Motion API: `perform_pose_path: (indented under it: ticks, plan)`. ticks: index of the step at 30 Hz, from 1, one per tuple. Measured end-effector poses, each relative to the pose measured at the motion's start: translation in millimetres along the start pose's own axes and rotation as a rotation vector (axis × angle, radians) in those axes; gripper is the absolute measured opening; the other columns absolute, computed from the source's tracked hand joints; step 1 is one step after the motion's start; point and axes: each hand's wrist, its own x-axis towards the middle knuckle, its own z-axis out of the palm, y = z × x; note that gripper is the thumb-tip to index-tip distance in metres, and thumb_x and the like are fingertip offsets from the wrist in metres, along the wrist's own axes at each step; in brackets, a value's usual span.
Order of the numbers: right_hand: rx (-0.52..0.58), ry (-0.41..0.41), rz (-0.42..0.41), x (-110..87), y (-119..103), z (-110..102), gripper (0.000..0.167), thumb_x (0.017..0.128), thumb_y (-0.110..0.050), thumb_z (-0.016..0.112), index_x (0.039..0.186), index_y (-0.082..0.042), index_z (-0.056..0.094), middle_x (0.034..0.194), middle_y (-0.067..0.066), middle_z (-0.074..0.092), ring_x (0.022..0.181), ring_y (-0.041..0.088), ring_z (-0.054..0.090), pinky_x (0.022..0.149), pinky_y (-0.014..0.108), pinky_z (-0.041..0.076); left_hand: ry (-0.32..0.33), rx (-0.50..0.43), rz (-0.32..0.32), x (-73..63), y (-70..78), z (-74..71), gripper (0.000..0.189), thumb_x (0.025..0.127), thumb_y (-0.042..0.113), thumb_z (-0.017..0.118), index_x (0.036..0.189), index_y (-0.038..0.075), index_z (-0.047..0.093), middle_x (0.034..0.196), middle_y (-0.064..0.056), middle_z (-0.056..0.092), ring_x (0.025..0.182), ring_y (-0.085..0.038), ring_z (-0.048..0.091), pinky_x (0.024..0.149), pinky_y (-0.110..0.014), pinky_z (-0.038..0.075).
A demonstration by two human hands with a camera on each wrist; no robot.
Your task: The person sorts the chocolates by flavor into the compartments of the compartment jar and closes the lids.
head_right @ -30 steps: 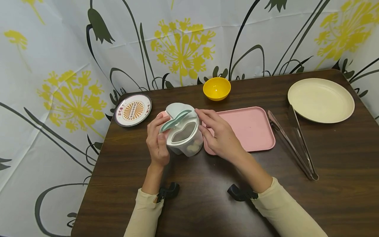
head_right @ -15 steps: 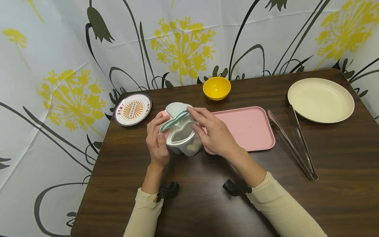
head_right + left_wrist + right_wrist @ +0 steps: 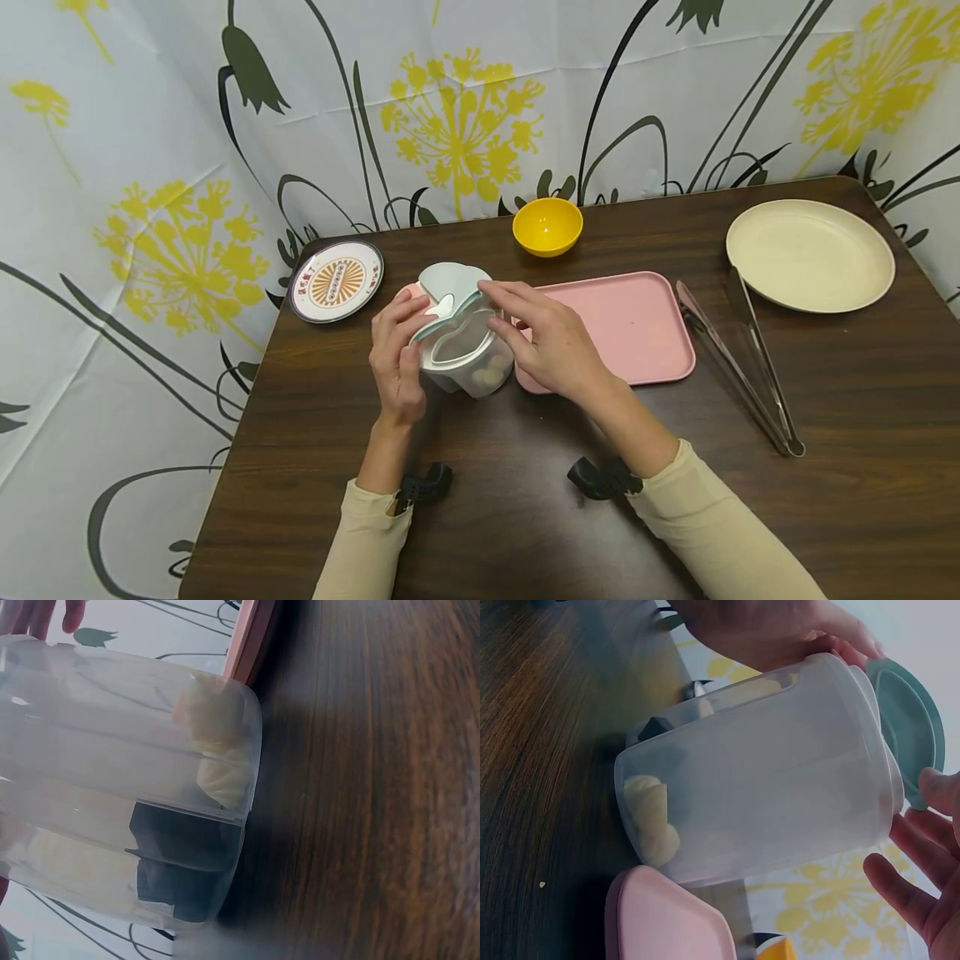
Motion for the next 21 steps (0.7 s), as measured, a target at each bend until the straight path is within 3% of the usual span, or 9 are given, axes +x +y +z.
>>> perform_pose_path:
  ticks: [6,11,21]
  plan:
    - [0.069,0.022,0.002,-1.8,2.1,-2.4,0.044,0.088,-0.007,0.071,0.131,-0.006,0.063,0.128,0.005,0.064,0.101,0.019,0.067,0.075,0.028,0.056,-0.023,-0.009,-0.026,-1.1,0.7,-0.3,0.049,0.093,0.044,0.045,0.101,0.004,0.072,0.120,-0.016,0.063,0.126,-0.039,0.046,0.108,-0.055,0.027]
    - [0.113,0.055,0.000,-3.3,2.8,-2.3,0.039,0.087,-0.005,0.072,0.125,-0.004,0.067,0.124,0.005,0.067,0.103,0.019,0.067,0.076,0.026,0.055,-0.028,-0.012,-0.026,-1.2,1.3,-0.6,0.054,0.095,0.049,0.043,0.100,0.005,0.072,0.121,-0.016,0.062,0.127,-0.039,0.045,0.108,-0.055,0.026]
    - [0.163,0.159,-0.016,-4.6,5.9,5.4,0.029,0.080,-0.002,0.078,0.109,0.000,0.074,0.113,0.008,0.071,0.100,0.021,0.068,0.074,0.032,0.056,-0.023,-0.010,-0.046,-2.3,0.5,-0.3,0.051,0.093,0.048,0.046,0.100,0.006,0.073,0.121,-0.014,0.062,0.127,-0.039,0.045,0.108,-0.054,0.027]
